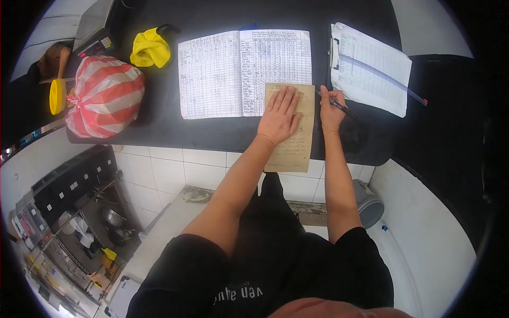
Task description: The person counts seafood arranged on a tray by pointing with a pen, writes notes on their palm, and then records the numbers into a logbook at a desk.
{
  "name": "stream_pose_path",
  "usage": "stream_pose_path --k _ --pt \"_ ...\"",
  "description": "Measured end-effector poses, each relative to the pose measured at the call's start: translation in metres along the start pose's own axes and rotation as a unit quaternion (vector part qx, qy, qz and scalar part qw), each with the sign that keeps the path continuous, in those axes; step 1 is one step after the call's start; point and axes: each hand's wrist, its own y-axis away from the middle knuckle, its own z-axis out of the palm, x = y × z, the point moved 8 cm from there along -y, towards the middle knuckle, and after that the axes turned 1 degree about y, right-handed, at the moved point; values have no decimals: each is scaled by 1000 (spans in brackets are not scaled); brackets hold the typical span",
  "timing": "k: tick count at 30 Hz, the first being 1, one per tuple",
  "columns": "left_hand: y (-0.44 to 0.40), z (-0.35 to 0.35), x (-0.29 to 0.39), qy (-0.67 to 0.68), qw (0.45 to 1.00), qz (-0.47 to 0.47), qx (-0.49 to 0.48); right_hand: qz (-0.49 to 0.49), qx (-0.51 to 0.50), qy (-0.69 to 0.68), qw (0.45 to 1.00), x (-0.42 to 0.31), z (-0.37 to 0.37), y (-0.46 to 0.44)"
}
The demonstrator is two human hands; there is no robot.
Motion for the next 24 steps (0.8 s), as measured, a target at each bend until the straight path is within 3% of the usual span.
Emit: stream_pose_path --k 7,10,12,13,20,22,24 --pt "0 -2 1 -9 1000 0 7 1 -9 13 1000 -2 1 0" --pt "0 -1 0 -13 1000 -2 -1 25 -22 -45 998 -9 0 1" --pt "0 1 -2 -18 1000 -7 -9 117 -38 -188 974 -7 3 1" --pt "0 2 -2 -17 1000 -4 -7 116 -41 -187 975 -11 5 1" --pt "1 3 -4 -4 1000 -2 -8 5 -71 -95 993 -47 45 -1" --pt "1 2 -4 -5 1000 -2 -7 -68 -61 -68 994 -53 53 -5" --pt "1 3 -4 -6 1000 -4 -8 -65 -60 -52 995 -55 56 -3"
